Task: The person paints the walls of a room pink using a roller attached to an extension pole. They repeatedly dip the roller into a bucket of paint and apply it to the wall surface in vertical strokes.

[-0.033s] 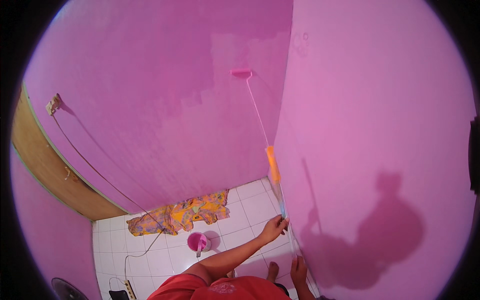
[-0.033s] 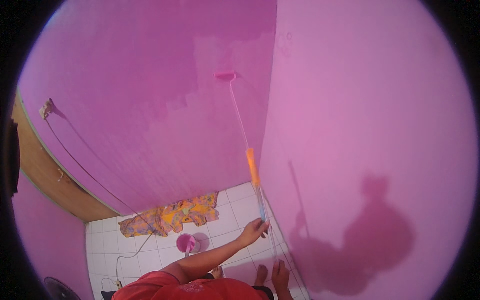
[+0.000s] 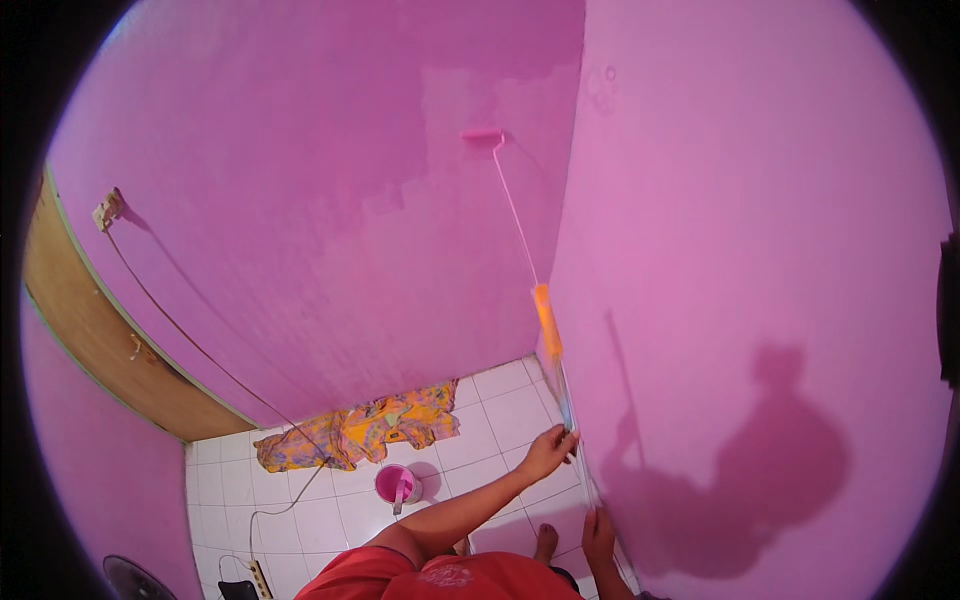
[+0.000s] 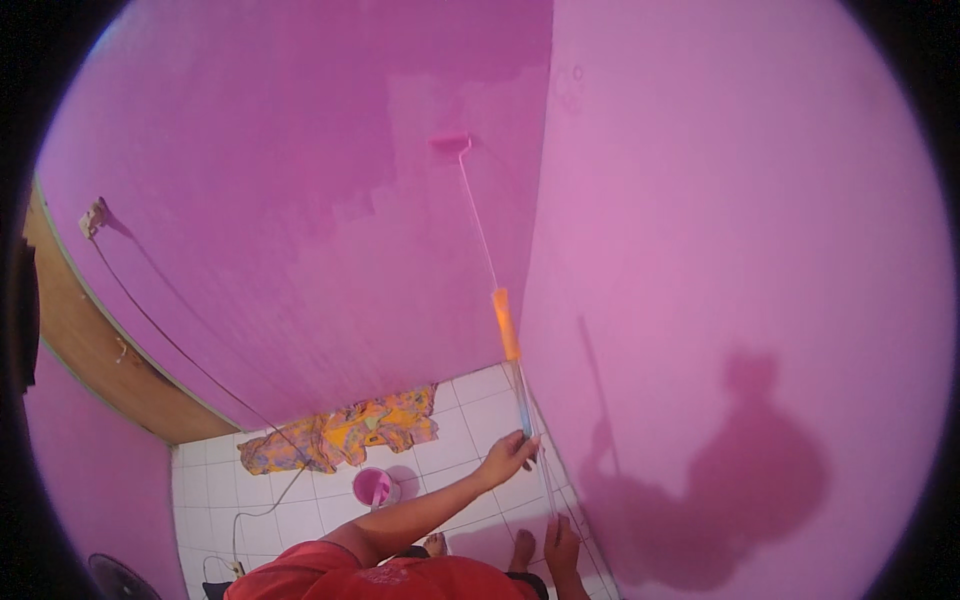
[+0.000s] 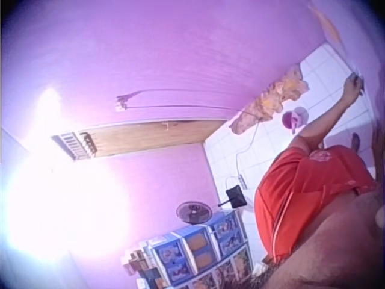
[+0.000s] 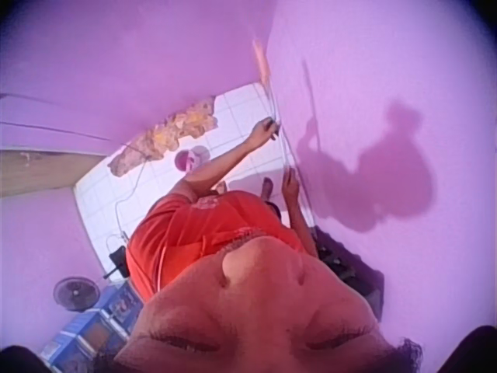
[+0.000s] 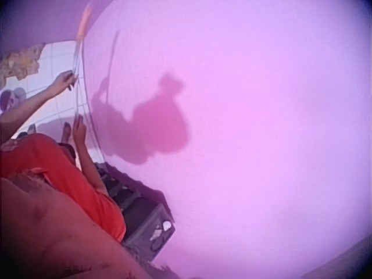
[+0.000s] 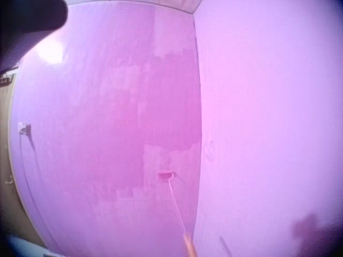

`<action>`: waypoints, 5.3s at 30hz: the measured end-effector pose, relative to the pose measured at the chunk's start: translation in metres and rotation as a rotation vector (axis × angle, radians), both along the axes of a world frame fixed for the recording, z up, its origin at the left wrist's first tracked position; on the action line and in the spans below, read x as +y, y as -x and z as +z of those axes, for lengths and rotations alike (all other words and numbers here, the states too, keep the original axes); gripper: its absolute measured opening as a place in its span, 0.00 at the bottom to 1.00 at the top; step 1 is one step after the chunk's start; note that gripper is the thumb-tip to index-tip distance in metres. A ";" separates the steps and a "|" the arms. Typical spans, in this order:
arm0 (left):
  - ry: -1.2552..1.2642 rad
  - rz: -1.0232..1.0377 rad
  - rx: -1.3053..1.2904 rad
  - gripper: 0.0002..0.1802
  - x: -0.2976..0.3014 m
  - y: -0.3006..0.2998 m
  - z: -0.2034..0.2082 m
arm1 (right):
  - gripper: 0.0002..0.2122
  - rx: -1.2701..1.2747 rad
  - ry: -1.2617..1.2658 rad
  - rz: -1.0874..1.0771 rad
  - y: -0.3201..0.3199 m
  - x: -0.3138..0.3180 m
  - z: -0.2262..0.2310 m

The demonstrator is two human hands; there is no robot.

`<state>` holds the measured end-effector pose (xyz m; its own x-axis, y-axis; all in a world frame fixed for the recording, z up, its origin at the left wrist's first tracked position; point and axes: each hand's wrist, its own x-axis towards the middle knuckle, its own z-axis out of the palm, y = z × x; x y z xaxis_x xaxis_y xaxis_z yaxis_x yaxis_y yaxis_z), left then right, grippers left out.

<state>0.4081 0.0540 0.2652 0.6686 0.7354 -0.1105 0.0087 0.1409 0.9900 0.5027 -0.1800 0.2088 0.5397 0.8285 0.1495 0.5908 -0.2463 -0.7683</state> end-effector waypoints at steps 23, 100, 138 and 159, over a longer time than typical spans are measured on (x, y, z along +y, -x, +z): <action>0.104 -0.053 0.023 0.22 -0.001 -0.001 -0.001 | 0.14 -0.084 0.162 -0.010 -0.001 -0.010 0.014; 0.287 -0.008 -0.079 0.35 0.014 -0.030 0.025 | 0.15 0.006 0.125 -0.036 -0.030 0.004 0.041; 0.363 -0.070 0.028 0.38 -0.022 -0.057 0.017 | 0.14 0.053 0.207 -0.097 -0.056 -0.049 0.022; 0.498 -0.109 -0.025 0.36 -0.008 -0.072 -0.009 | 0.14 -0.075 0.346 -0.078 -0.073 -0.032 0.029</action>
<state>0.4802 0.0459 0.2564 0.7457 0.5231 -0.4127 0.0265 0.5956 0.8029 0.5758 -0.2120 0.2381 0.6018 0.7934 -0.0912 0.6111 -0.5310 -0.5870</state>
